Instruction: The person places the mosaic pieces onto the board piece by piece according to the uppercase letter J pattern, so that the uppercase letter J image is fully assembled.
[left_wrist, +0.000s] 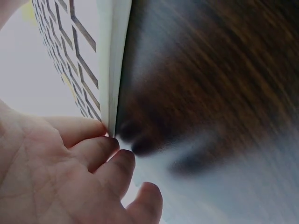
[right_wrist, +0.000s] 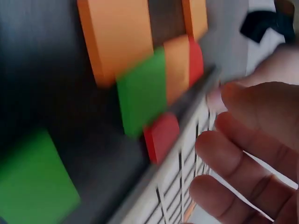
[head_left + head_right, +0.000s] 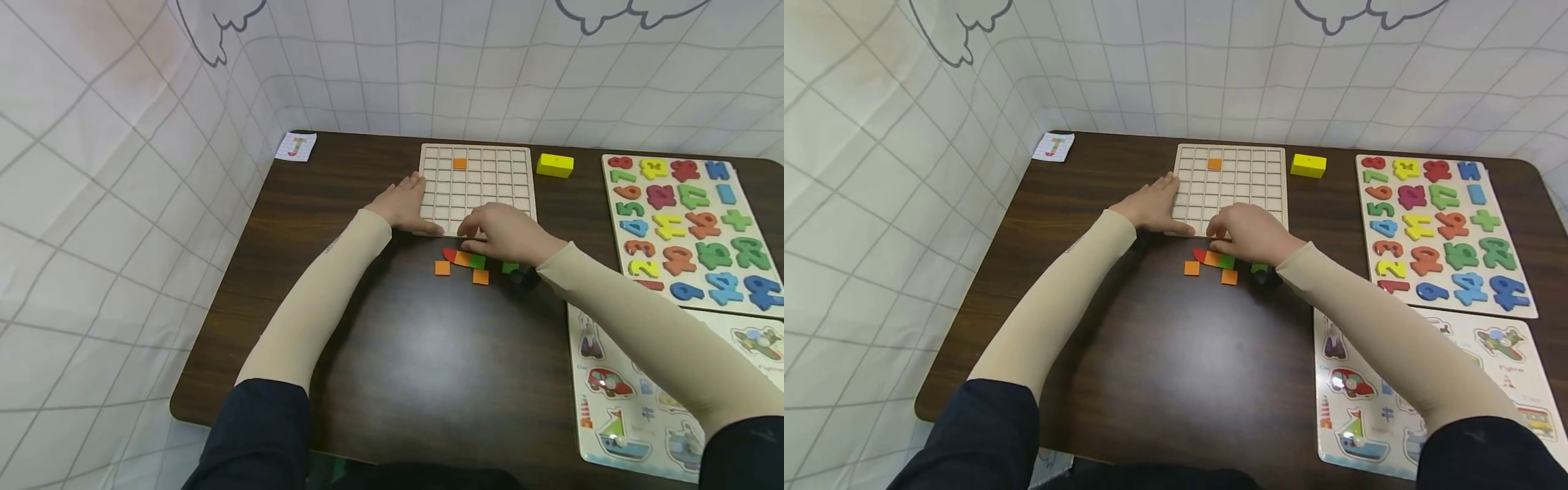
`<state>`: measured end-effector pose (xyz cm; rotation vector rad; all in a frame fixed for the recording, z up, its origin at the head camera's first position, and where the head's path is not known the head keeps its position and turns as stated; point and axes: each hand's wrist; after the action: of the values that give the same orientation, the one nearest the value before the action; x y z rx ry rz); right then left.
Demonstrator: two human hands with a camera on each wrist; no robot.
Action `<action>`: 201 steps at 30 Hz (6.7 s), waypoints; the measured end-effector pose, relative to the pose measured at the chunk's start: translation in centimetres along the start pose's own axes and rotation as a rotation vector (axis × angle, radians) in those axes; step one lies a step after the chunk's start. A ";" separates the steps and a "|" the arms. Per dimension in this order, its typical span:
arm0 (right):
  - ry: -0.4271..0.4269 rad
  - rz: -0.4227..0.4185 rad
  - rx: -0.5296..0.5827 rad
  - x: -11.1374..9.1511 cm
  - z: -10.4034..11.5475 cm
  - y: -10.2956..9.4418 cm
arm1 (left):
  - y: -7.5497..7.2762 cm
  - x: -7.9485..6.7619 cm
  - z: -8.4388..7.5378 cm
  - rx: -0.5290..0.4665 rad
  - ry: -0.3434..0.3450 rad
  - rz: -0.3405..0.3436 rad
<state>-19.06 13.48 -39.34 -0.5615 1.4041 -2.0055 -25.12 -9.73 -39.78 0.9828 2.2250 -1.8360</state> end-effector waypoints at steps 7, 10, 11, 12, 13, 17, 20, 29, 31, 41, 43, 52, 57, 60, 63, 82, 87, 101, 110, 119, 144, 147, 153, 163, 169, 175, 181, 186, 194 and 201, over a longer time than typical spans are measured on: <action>-0.053 -0.018 -0.156 -0.8 1.4 1.7 | -0.4 -0.1 -0.2 -0.019 0.005 0.012; -0.041 -0.039 -0.187 -0.9 1.6 2.1 | -0.5 0.0 -0.2 -0.011 0.001 0.018; -0.037 -0.045 -0.185 -0.9 1.7 2.2 | -0.4 0.0 -0.2 -0.007 0.000 0.015; -0.035 -0.050 -0.179 -0.9 1.7 2.3 | -0.4 0.1 -0.2 -0.001 -0.001 0.012; -0.034 -0.055 -0.173 -1.0 1.7 2.4 | -0.3 0.1 -0.1 0.004 0.000 0.007; -0.029 -0.071 -0.140 -1.0 1.6 2.4 | -0.1 0.1 -0.3 0.012 0.002 -0.013; -0.014 -0.091 -0.099 -0.8 1.3 2.0 | -0.1 0.0 -0.4 0.014 -0.002 -0.011; 0.152 -0.131 0.005 0.6 -3.1 -0.2 | 0.3 -0.1 -0.4 0.015 0.001 -0.022; 0.196 -0.134 0.007 0.9 -4.5 -0.4 | 0.5 -0.2 -0.4 0.011 0.006 -0.028; 0.343 -0.105 0.027 2.7 -9.0 -1.8 | 0.9 -0.5 -0.4 0.013 0.011 -0.035; 0.357 -0.100 0.033 3.2 -9.5 -2.1 | 0.8 -0.4 -0.3 0.019 0.012 -0.039; 0.408 -0.068 0.067 5.3 -10.7 -2.8 | 0.6 0.0 0.0 0.041 0.000 -0.045; 0.431 -0.063 0.096 6.1 -10.8 -3.1 | 0.5 0.1 -0.1 0.058 -0.010 -0.049; 0.445 -0.037 0.108 6.4 -11.0 -3.1 | 0.4 -0.1 -0.2 0.056 -0.009 -0.046; 0.463 -0.016 0.114 6.6 -11.2 -3.1 | 0.4 -0.2 -0.3 0.047 -0.005 -0.039; 0.352 -0.099 0.100 3.7 -9.1 -3.3 | -0.1 0.3 -0.6 0.058 0.009 -0.052; 0.306 -0.067 0.089 1.3 -7.8 -2.5 | -0.1 0.2 -0.5 0.030 0.009 -0.040; 0.115 0.141 0.028 -5.9 -3.6 -0.2 | 0.1 0.6 -0.3 -0.012 0.036 -0.046; 0.105 0.116 -0.107 -6.3 -2.7 0.0 | -0.1 0.5 -0.5 -0.037 0.052 -0.055; 0.119 0.027 0.010 -4.1 -4.0 -0.8 | 0.2 0.7 -0.3 -0.040 0.036 -0.057; 0.370 -0.044 0.106 7.9 -9.1 -2.8 | 0.3 -0.3 0.1 -0.046 0.017 -0.045; 0.364 -0.029 0.092 8.8 -9.5 -2.6 | 0.3 -0.4 0.1 -0.044 0.012 -0.046; 0.380 0.031 0.096 9.0 -10.1 -2.5 | 0.7 -0.3 -0.2 -0.026 0.011 -0.036; 0.406 0.053 0.087 9.5 -10.0 -3.4 | 0.3 0.2 0.1 -0.004 -0.006 -0.039; 0.398 0.026 0.072 9.2 -9.9 -3.8 | 0.1 0.3 0.0 -0.006 -0.001 -0.047; 0.370 -0.044 0.092 8.5 -9.5 -3.1 | 0.4 0.3 0.2 -0.011 0.009 -0.050; 0.315 -0.084 0.057 6.8 -8.9 -2.7 | 0.6 0.0 0.2 -0.009 0.015 -0.053; 0.257 -0.085 -0.013 4.8 -8.3 -2.9 | 0.3 0.0 0.3 -0.001 0.025 -0.055; 0.143 -0.105 -0.097 1.1 -7.0 -1.7 | 0.0 0.3 0.5 -0.027 0.026 -0.082; 0.054 -0.093 -0.103 -1.7 -5.0 -0.2 | 0.8 0.4 0.4 -0.047 0.029 -0.066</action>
<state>-21.20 18.10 -40.88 -0.6326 1.5460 -2.0434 -25.14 -9.90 -40.74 0.9456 2.3331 -1.7983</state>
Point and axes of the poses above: each hand's wrist, its own x-axis towards the middle knuckle, its own y-axis out of the palm, z = x × y, and after that the axes turned 1 degree about z, right-handed
